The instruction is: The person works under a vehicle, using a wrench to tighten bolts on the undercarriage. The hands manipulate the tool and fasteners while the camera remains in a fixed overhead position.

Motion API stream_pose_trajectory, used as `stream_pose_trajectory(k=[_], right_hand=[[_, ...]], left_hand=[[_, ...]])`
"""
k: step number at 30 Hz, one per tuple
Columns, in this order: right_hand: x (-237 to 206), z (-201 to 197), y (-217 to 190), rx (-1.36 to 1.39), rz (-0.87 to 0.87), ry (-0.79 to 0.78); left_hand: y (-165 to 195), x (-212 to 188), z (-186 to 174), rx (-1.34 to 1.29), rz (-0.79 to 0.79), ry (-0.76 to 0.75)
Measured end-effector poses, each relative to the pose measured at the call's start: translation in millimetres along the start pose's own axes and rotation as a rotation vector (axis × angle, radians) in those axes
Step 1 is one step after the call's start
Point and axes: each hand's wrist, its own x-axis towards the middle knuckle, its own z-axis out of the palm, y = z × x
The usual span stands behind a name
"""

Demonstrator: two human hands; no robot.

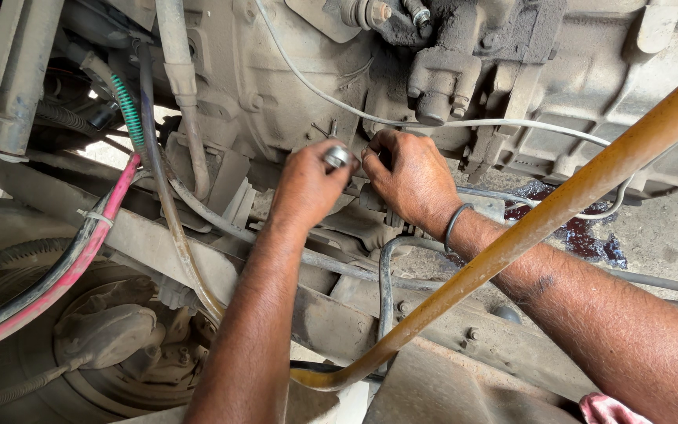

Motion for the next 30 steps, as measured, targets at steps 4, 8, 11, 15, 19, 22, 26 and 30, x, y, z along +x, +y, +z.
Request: stream_pose_trajectory(k=[4,8,11,15,19,22,26,30], right_hand=[[0,1,1,-0.004,-0.021,0.022],[0,2,4,0.005,-0.072,0.065],[1,2,6,0.014,-0.084,0.065],[1,2,5,0.013,-0.077,0.059],[2,0,2,0.012,-0.022,0.018],[2,-1,0,0.011,-0.016,0.013],[1,-1,-1,-0.001,-0.033,0.029],[1,-1,-1,0.013,-0.023,0.025]], left_hand=[[2,-4,3,0.082,0.174,-0.019],[1,-5,4,0.218,0.256,-0.074],[-1,-5,4,0.209,0.244,-0.085],[-5,-2,2,0.063,0.184,0.003],[-13,2,-2,-0.134,-0.072,0.042],[-19,6,-5,-0.313,-0.089,0.061],[-30,12,-10,-0.402,-0.068,0.053],[-40,18,-15,-0.381,-0.099,0.066]])
